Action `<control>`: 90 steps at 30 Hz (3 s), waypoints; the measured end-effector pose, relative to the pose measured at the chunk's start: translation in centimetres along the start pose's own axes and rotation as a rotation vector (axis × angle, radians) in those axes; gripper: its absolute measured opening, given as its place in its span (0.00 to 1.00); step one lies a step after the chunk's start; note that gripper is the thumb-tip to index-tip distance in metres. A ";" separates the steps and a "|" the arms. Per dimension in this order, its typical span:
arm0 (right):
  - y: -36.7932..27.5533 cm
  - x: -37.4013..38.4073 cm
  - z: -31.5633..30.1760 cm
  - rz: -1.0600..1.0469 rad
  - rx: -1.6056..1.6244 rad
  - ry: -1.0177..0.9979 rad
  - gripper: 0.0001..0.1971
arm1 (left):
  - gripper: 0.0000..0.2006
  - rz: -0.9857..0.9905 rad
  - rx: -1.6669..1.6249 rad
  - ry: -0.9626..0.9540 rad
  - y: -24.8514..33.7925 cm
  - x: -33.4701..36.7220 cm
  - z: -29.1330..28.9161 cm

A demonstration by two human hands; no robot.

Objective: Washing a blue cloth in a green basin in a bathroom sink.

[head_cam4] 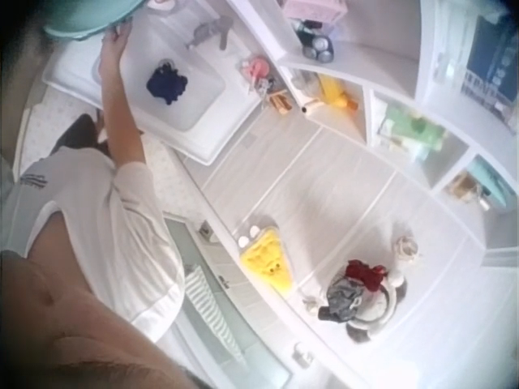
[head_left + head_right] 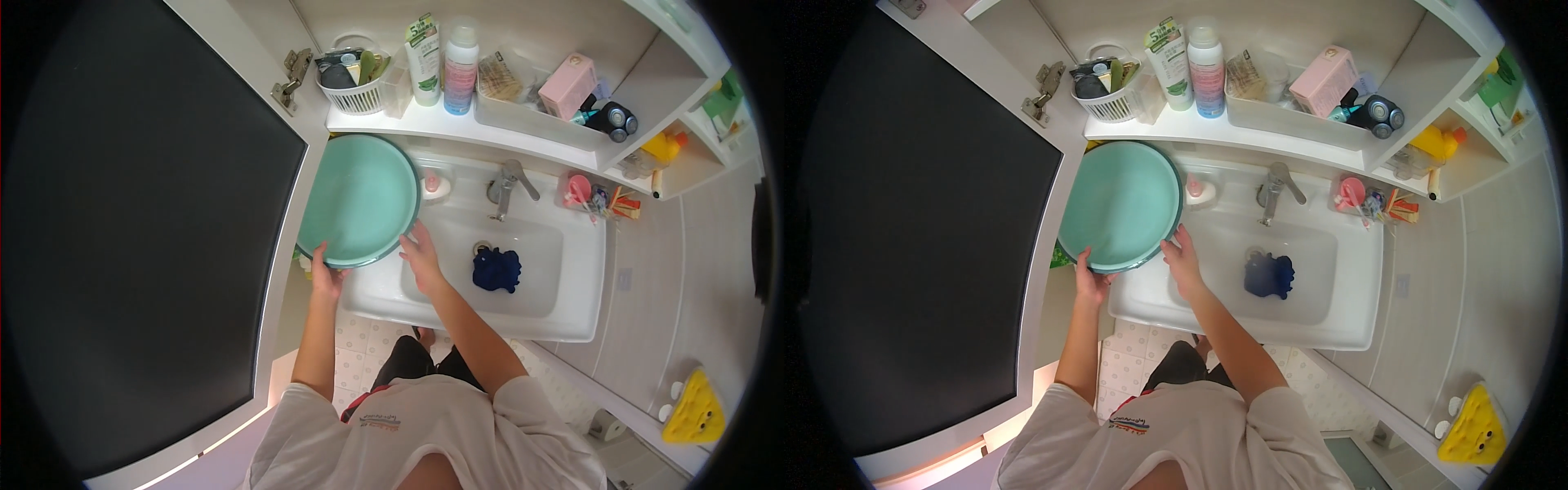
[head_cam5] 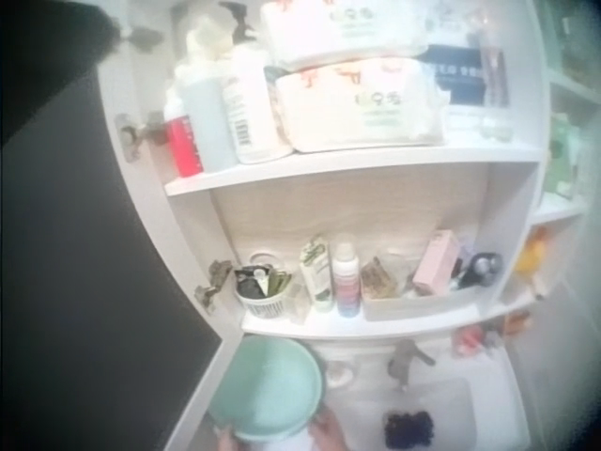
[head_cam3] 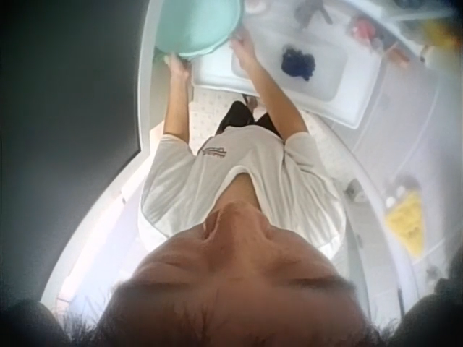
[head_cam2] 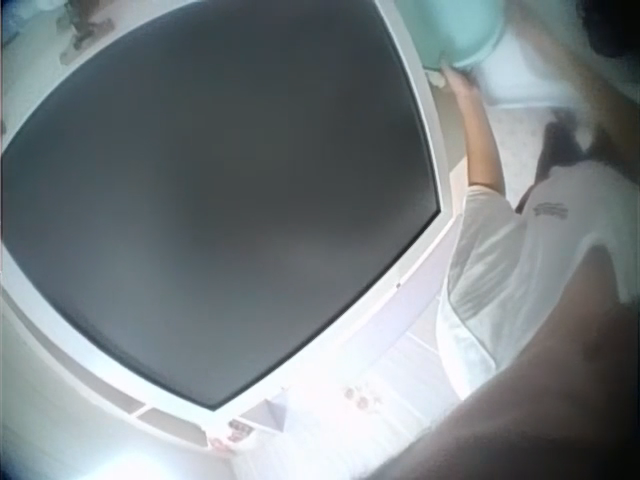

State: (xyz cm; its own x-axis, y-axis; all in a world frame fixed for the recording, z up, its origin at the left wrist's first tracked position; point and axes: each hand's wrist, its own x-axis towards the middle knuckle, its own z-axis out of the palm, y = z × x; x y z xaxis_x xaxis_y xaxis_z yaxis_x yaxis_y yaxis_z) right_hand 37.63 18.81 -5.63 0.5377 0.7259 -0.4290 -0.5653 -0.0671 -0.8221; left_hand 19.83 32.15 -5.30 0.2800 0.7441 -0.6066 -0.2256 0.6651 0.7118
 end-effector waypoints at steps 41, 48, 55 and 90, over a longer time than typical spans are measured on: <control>6.8 -3.8 -31.2 -0.064 -1.102 0.660 0.20 | 0.17 -0.305 0.785 -0.579 -20.5 -8.6 11.7; 3.1 -5.2 -28.3 -0.150 -0.753 0.443 0.10 | 0.20 -0.420 0.696 -0.547 -23.8 -8.9 17.1; -1.6 -6.5 -26.8 -0.203 -0.330 0.118 0.04 | 0.23 -0.512 0.355 -0.307 -24.5 -9.6 20.2; -17.8 -11.5 -22.9 -0.458 -0.371 0.294 0.07 | 0.18 -0.333 0.599 -0.623 -7.6 -11.5 21.9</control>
State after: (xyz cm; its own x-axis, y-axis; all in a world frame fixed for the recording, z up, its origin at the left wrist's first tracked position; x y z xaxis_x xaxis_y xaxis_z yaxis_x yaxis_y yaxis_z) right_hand 55.89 -4.00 5.38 0.8507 0.5237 -0.0460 -0.0139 -0.0650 -0.9978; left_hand 38.81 17.17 3.98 0.7341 0.2371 -0.6363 0.4278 0.5662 0.7045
